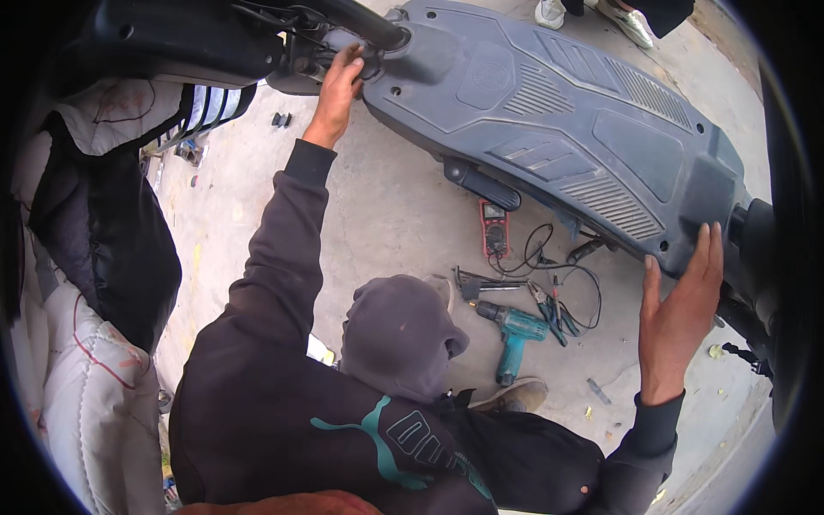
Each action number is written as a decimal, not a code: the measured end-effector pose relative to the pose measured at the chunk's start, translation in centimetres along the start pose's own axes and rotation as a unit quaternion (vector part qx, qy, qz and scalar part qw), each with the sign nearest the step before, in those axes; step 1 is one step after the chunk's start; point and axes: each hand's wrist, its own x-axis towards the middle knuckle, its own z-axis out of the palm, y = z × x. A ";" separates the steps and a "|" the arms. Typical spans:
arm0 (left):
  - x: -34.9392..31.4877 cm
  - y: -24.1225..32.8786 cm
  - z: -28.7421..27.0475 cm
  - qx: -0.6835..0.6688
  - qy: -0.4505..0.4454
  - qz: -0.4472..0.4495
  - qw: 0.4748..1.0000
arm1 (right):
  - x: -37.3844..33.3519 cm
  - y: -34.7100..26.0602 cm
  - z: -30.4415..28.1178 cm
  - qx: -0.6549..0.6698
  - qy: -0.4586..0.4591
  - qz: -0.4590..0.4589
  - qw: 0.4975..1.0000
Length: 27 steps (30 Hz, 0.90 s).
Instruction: The person aligns and secures a plastic floorboard onto an electric scooter using a cordless drill and a manual screwdriver. They fasten multiple screws along the edges of the panel to attach it to the scooter frame.
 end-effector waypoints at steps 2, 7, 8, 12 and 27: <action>0.2 0.1 -1.3 -0.037 -0.029 -0.033 0.998 | 2.6 -4.7 0.6 0.121 -0.053 -0.043 0.990; 3.0 -1.1 -0.6 0.020 -0.148 0.023 0.989 | 11.2 -14.4 6.4 0.268 -0.027 -0.125 0.955; 3.1 -0.8 -0.5 0.062 -0.151 0.046 0.986 | 13.4 -16.6 7.9 0.276 0.008 -0.134 0.952; 3.8 -1.4 -0.9 0.085 -0.139 0.066 0.984 | 21.2 -20.9 13.1 0.285 0.025 -0.201 0.937; 2.8 -0.4 -2.6 0.115 -0.134 0.029 0.984 | 21.3 -24.5 15.2 0.459 0.015 -0.157 0.874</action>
